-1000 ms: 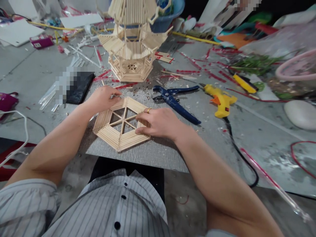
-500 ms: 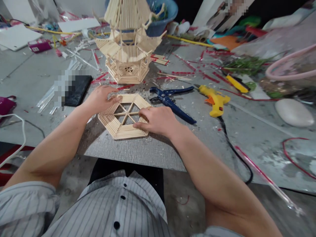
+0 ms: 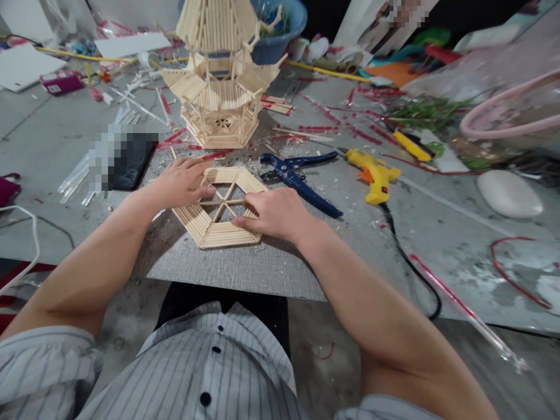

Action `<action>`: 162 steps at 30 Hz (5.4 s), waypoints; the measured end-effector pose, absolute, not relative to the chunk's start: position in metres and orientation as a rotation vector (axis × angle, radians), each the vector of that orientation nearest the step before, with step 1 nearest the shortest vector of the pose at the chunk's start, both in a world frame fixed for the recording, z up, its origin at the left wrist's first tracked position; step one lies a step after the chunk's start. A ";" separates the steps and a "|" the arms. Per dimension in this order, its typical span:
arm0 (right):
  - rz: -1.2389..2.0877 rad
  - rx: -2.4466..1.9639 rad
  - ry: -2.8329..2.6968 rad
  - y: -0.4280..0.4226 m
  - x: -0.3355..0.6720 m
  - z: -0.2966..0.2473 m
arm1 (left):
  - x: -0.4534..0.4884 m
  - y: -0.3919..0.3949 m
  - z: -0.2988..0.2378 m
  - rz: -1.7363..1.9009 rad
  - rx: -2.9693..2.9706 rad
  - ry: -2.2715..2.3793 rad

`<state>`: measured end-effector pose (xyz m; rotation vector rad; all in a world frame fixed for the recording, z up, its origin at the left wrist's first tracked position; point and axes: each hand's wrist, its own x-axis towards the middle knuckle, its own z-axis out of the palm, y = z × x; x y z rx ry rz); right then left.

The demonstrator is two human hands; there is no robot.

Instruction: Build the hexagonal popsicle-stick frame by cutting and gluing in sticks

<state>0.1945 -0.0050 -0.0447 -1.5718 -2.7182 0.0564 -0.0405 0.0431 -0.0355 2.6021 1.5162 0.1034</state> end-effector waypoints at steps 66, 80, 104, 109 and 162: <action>-0.153 -1.121 -2.485 0.008 0.205 -0.034 | -0.027 0.031 -0.019 0.549 2.261 1.055; -0.273 -1.474 -2.000 -0.006 0.213 -0.034 | -0.014 0.022 -0.016 0.606 2.232 1.192; 0.225 -1.565 -2.138 0.004 0.207 -0.062 | -0.009 0.017 -0.023 0.722 2.027 1.108; 0.378 -1.405 -2.139 0.002 0.205 -0.060 | -0.011 0.018 -0.024 0.589 2.068 1.118; -0.077 -1.220 -2.572 -0.002 0.204 -0.054 | -0.014 0.025 -0.023 0.177 2.325 1.211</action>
